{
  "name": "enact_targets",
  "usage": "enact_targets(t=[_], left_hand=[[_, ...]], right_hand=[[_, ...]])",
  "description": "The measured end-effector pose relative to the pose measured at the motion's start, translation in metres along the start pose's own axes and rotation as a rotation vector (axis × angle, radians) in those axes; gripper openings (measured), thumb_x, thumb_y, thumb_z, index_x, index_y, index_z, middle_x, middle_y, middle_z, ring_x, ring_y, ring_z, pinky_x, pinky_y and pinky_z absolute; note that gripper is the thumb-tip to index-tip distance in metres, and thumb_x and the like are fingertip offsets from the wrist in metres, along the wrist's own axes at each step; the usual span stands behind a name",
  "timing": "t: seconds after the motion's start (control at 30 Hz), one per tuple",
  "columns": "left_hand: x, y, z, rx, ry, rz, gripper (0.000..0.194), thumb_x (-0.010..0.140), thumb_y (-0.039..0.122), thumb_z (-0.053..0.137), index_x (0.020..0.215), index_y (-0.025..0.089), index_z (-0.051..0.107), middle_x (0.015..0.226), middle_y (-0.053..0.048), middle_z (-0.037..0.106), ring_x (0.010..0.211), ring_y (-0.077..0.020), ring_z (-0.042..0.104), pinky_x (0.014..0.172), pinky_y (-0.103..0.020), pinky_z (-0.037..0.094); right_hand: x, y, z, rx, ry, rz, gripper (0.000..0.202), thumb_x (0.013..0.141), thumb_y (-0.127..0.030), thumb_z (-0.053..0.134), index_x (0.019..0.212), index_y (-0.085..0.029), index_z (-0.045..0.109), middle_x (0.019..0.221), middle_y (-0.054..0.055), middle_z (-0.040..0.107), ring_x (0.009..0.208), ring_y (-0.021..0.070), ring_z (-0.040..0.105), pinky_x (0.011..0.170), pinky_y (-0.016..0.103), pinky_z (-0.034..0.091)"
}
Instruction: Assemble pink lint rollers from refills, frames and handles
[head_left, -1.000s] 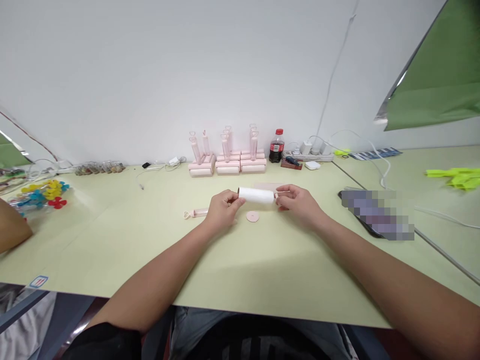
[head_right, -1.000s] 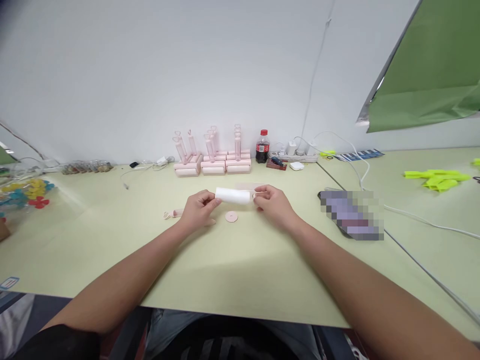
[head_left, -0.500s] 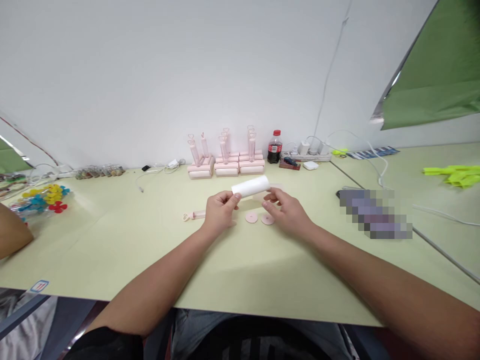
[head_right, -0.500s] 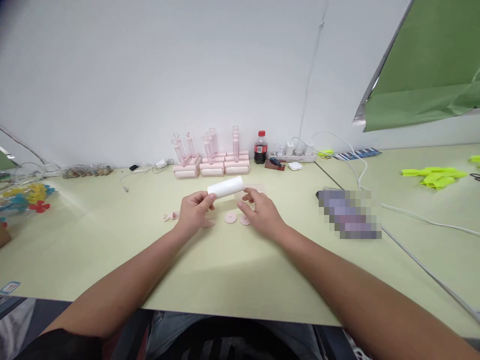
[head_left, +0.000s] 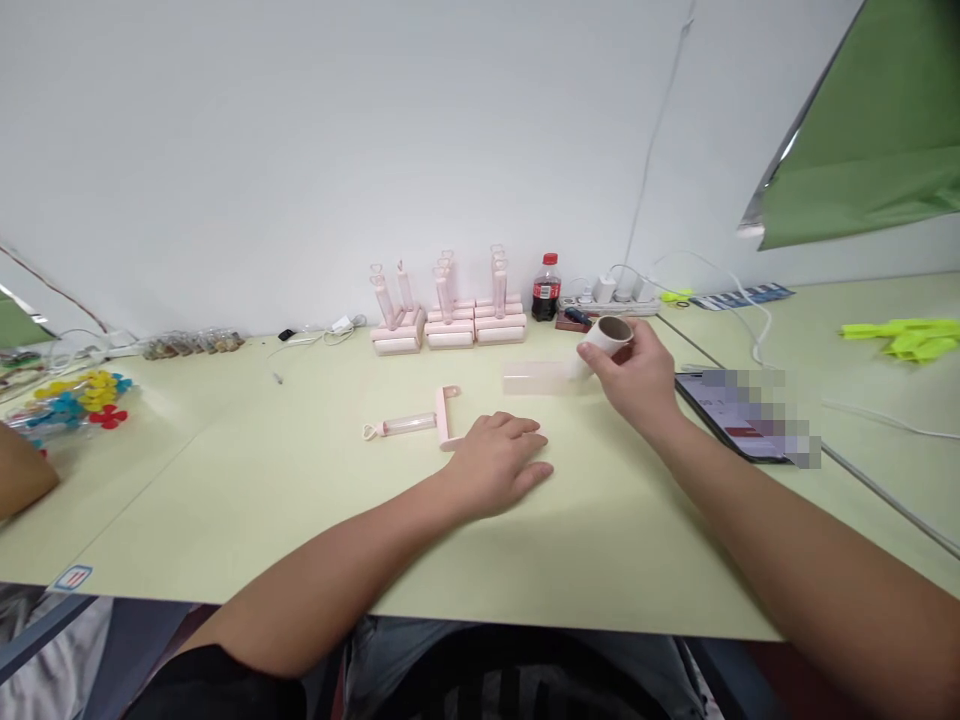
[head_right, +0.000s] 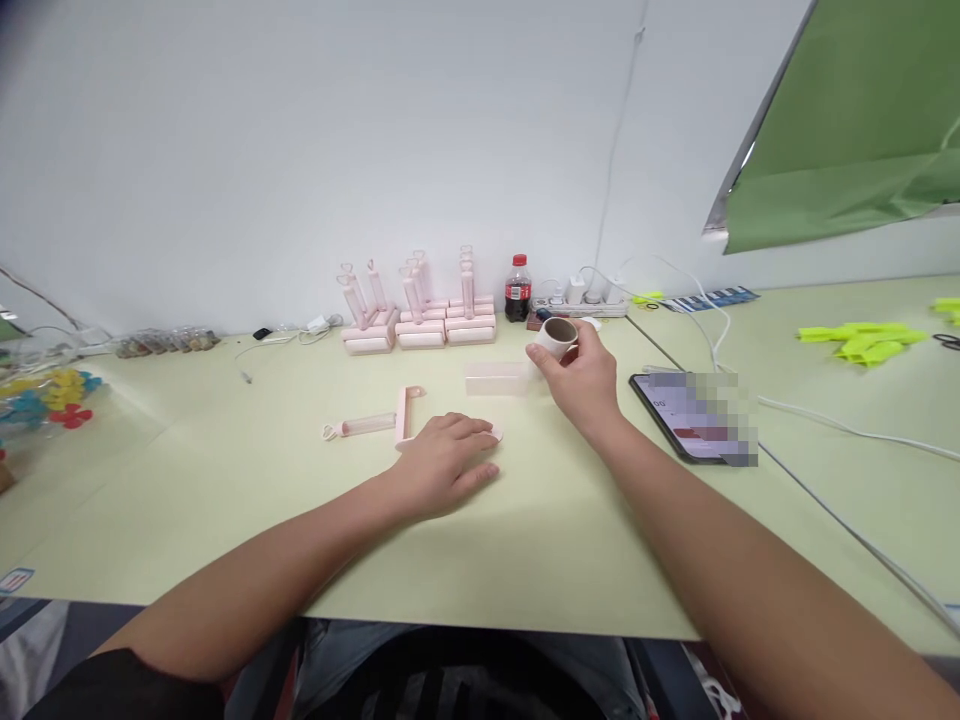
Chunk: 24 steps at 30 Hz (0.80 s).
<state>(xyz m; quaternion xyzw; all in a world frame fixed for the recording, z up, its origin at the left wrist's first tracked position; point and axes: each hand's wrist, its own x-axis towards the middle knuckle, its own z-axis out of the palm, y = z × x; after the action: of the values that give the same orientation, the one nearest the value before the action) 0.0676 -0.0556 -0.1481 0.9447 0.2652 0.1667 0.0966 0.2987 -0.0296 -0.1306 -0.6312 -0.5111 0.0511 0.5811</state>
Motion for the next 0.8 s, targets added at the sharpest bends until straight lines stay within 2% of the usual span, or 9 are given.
enact_targets(t=[0.13, 0.3, 0.5, 0.57, 0.63, 0.7, 0.73, 0.8], left_hand=[[-0.001, 0.003, 0.004, 0.128, -0.111, 0.008, 0.05, 0.092, 0.053, 0.048, 0.127, 0.018, 0.055, 0.134, -0.012, 0.057, 0.118, -0.0335, 0.052, 0.094, -0.049, 0.042], [0.001, -0.001, 0.014, 0.125, -0.16, 0.032, 0.063, 0.091, 0.059, 0.045, 0.137, 0.017, 0.047, 0.144, -0.013, 0.05, 0.125, -0.0338, 0.046, 0.101, -0.049, 0.038], [0.005, -0.007, 0.02, 0.091, -0.153, 0.028, 0.074, 0.091, 0.064, 0.04, 0.146, 0.015, 0.038, 0.152, -0.015, 0.04, 0.134, -0.0351, 0.039, 0.107, -0.05, 0.033], [0.005, -0.008, 0.022, 0.081, -0.158, 0.023, 0.076, 0.09, 0.066, 0.039, 0.146, 0.015, 0.037, 0.153, -0.016, 0.037, 0.136, -0.0359, 0.036, 0.108, -0.051, 0.031], [0.006, -0.008, 0.023, 0.074, -0.167, 0.021, 0.076, 0.09, 0.066, 0.038, 0.146, 0.015, 0.038, 0.154, -0.016, 0.036, 0.138, -0.0361, 0.034, 0.109, -0.051, 0.03], [0.007, -0.007, 0.023, 0.069, -0.169, 0.025, 0.075, 0.09, 0.066, 0.039, 0.145, 0.014, 0.039, 0.154, -0.016, 0.036, 0.139, -0.0355, 0.033, 0.111, -0.05, 0.028], [0.008, -0.007, 0.022, 0.068, -0.16, 0.031, 0.074, 0.09, 0.065, 0.041, 0.144, 0.014, 0.04, 0.154, -0.017, 0.036, 0.14, -0.0354, 0.033, 0.111, -0.05, 0.028], [0.009, -0.007, 0.013, 0.069, -0.102, 0.042, 0.065, 0.092, 0.059, 0.044, 0.14, 0.015, 0.045, 0.149, -0.016, 0.042, 0.137, -0.0342, 0.036, 0.111, -0.05, 0.028]], right_hand=[[0.008, 0.02, 0.002, -0.221, -0.131, 0.048, 0.047, 0.073, -0.047, 0.07, 0.113, -0.023, 0.065, 0.096, 0.006, 0.069, 0.069, 0.0199, 0.058, 0.074, 0.037, 0.046], [0.008, 0.035, 0.013, -0.236, -0.243, 0.098, 0.052, 0.077, -0.048, 0.065, 0.12, -0.02, 0.062, 0.104, 0.009, 0.069, 0.072, 0.0203, 0.06, 0.073, 0.036, 0.046], [0.006, 0.036, 0.02, -0.219, -0.334, 0.134, 0.051, 0.075, -0.045, 0.064, 0.119, -0.019, 0.059, 0.105, 0.01, 0.07, 0.069, 0.0192, 0.061, 0.068, 0.034, 0.046], [0.006, 0.033, 0.018, -0.21, -0.312, 0.149, 0.058, 0.072, -0.045, 0.067, 0.123, -0.019, 0.056, 0.109, 0.011, 0.068, 0.068, 0.0189, 0.061, 0.069, 0.035, 0.047], [0.006, 0.027, 0.015, -0.227, -0.208, 0.123, 0.064, 0.068, -0.044, 0.07, 0.124, -0.018, 0.054, 0.116, 0.013, 0.063, 0.066, 0.0178, 0.058, 0.071, 0.036, 0.047], [0.003, 0.019, 0.011, -0.233, -0.1, 0.037, 0.054, 0.07, -0.041, 0.068, 0.117, -0.017, 0.057, 0.114, 0.012, 0.062, 0.064, 0.0168, 0.056, 0.071, 0.037, 0.047], [0.0, 0.015, 0.01, -0.215, -0.093, -0.019, 0.044, 0.073, -0.04, 0.065, 0.111, -0.018, 0.06, 0.109, 0.01, 0.063, 0.064, 0.0168, 0.056, 0.071, 0.036, 0.047], [-0.009, 0.005, 0.008, -0.141, -0.23, -0.126, 0.024, 0.08, -0.035, 0.057, 0.097, -0.02, 0.064, 0.093, 0.007, 0.066, 0.066, 0.0179, 0.057, 0.068, 0.034, 0.047]])
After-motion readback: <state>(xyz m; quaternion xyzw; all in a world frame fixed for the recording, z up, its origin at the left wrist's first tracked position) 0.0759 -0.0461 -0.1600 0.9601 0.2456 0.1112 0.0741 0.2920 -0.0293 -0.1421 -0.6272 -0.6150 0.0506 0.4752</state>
